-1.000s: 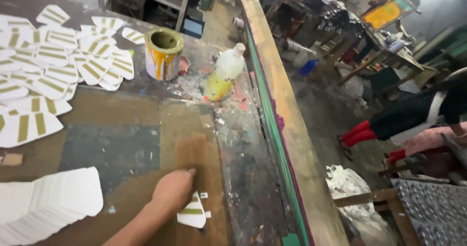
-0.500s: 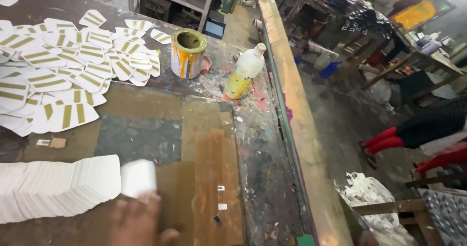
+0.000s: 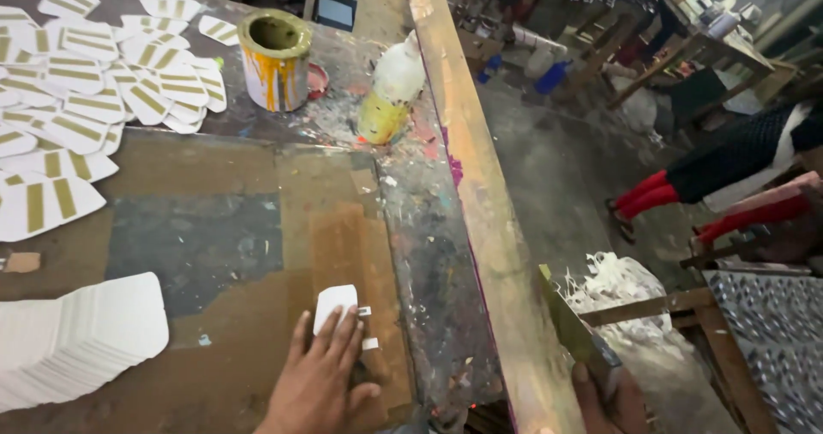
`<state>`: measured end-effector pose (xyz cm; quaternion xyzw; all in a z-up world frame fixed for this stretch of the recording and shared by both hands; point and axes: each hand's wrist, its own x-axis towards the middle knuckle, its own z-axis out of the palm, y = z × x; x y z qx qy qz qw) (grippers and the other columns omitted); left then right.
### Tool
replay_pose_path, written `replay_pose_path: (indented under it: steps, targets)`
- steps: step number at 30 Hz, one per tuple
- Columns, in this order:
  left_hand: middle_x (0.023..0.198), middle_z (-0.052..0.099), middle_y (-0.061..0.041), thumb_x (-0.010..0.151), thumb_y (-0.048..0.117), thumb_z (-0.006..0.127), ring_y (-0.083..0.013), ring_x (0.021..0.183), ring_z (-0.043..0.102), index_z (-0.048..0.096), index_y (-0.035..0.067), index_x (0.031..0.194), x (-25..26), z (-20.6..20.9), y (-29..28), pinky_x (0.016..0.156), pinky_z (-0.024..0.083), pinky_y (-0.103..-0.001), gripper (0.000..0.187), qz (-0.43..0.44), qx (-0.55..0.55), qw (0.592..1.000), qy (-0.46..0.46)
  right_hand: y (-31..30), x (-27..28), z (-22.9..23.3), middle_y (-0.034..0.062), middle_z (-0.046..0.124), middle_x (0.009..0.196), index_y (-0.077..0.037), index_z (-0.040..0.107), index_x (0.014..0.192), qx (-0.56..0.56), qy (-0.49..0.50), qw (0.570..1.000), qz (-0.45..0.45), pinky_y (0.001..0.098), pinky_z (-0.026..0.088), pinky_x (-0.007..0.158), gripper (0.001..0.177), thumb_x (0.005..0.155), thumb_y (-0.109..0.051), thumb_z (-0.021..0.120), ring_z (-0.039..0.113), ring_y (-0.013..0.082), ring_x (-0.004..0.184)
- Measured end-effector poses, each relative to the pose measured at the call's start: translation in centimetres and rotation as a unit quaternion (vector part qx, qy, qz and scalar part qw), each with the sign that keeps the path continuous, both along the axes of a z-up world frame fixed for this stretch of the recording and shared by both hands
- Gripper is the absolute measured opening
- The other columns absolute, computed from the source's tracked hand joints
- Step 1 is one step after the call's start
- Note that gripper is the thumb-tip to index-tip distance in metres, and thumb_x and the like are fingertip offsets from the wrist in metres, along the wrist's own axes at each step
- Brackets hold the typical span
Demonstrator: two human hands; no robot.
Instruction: The person performs screen printing on small white plastic items using a wooden frame and a squeegee. They repeatedly place an item under the screen, pull ink across the mesh, and remove the printed item to a pile on the table.
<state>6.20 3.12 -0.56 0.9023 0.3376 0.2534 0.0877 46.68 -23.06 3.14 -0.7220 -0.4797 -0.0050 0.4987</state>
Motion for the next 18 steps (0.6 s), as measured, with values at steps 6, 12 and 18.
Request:
replay_pose_path:
  steps: [6,12,18]
  targets:
    - [0.154,0.035,-0.02,0.09,0.082,0.038,-0.0301,0.147,0.025,0.038,-0.004,0.146,-0.4,-1.5,-1.7,0.118,0.008,-0.06,0.103,-0.037,0.065,0.993,-0.089,6.9,-3.9,6.6,0.0137,0.073,0.114,0.005,0.062,0.129,0.017,0.019,1.0,0.015,0.0264,0.051,0.094,0.036,0.095,-0.002,0.068,0.067,0.0124,0.104]
    - [0.155,0.055,-0.014,0.096,0.061,0.06,-0.0299,0.146,0.046,0.049,0.004,0.152,-9.7,12.8,0.1,0.122,0.031,-0.047,0.08,-0.013,-0.175,0.953,-0.248,8.7,-9.4,4.8,0.0148,0.073,0.111,0.001,0.063,0.134,-0.101,0.036,0.994,0.006,0.0311,0.056,0.081,0.038,0.097,-0.005,0.067,0.068,0.017,0.09]
    - [0.138,0.067,-0.022,0.101,0.035,0.057,-0.0296,0.129,0.063,0.053,-0.003,0.149,-16.6,7.0,1.2,0.108,0.045,-0.041,0.062,0.071,-0.407,0.744,-0.525,14.3,-18.2,1.1,0.0122,0.076,0.126,-0.006,0.071,0.128,-0.014,-0.133,0.964,0.23,0.038,0.057,0.103,0.047,0.082,0.005,0.067,0.073,0.0267,0.121]
